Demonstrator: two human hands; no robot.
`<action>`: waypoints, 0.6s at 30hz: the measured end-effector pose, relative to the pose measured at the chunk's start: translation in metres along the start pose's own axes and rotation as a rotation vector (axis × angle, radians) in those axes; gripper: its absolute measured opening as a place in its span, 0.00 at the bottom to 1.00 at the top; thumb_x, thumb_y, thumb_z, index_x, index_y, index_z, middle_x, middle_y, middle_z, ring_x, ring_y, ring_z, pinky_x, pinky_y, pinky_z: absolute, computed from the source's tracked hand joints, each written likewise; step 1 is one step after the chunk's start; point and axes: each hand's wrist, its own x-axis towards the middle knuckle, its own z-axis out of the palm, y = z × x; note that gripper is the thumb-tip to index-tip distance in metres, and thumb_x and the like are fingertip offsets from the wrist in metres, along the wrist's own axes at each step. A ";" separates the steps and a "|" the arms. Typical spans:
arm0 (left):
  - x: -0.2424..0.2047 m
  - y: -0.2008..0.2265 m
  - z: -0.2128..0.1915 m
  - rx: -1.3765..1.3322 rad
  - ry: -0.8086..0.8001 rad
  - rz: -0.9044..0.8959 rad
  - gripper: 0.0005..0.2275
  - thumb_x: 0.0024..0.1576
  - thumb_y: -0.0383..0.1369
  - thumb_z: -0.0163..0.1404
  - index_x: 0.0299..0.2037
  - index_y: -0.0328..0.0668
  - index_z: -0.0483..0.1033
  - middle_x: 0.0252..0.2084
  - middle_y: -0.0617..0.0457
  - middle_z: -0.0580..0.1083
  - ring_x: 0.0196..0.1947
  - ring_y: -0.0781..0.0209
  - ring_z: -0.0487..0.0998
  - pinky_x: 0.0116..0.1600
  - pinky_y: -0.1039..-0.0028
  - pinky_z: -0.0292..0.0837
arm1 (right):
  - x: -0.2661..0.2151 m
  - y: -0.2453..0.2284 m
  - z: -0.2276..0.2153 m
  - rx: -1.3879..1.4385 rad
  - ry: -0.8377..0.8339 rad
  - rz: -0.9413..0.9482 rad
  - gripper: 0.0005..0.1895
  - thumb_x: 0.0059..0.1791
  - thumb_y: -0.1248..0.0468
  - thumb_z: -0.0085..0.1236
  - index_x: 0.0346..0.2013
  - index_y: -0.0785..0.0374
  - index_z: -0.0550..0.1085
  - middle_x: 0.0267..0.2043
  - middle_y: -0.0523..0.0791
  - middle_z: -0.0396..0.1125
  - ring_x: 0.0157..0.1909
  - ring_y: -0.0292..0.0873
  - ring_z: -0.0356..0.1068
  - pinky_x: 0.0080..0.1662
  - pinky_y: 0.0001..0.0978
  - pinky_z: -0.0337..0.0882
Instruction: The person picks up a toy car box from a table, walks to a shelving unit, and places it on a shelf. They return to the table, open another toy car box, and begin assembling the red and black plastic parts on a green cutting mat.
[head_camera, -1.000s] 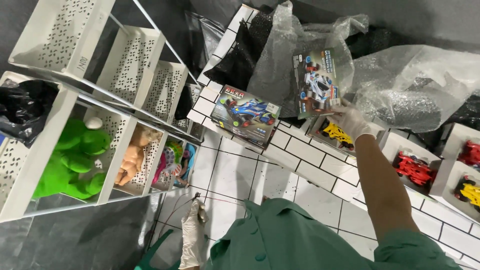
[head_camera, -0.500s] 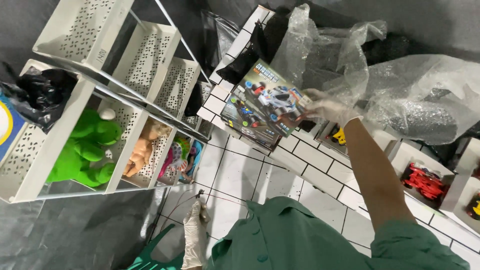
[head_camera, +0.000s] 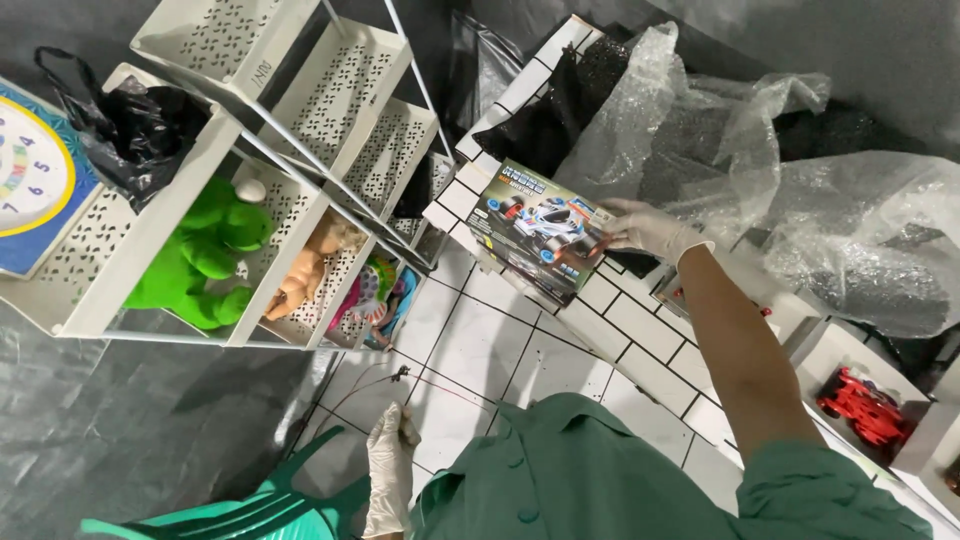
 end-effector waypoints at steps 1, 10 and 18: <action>0.003 -0.004 -0.002 -0.012 -0.008 0.007 0.13 0.63 0.38 0.53 0.32 0.36 0.78 0.18 0.57 0.64 0.20 0.66 0.61 0.29 0.77 0.57 | 0.004 0.003 -0.001 -0.001 0.010 0.005 0.39 0.48 0.71 0.55 0.74 0.59 0.57 0.55 0.52 0.68 0.54 0.49 0.72 0.59 0.40 0.75; 0.001 -0.009 -0.001 0.000 -0.073 0.023 0.13 0.63 0.39 0.52 0.32 0.37 0.78 0.19 0.57 0.64 0.20 0.66 0.61 0.29 0.78 0.57 | 0.009 0.003 -0.003 -0.054 0.155 -0.059 0.36 0.47 0.67 0.60 0.70 0.62 0.62 0.54 0.55 0.71 0.53 0.51 0.74 0.60 0.42 0.75; 0.005 -0.011 0.000 -0.035 -0.086 0.006 0.12 0.63 0.38 0.54 0.30 0.39 0.78 0.20 0.56 0.66 0.19 0.68 0.60 0.26 0.79 0.55 | -0.031 -0.016 0.027 -0.264 0.288 -0.063 0.34 0.47 0.60 0.62 0.68 0.56 0.65 0.57 0.52 0.71 0.55 0.47 0.72 0.60 0.37 0.73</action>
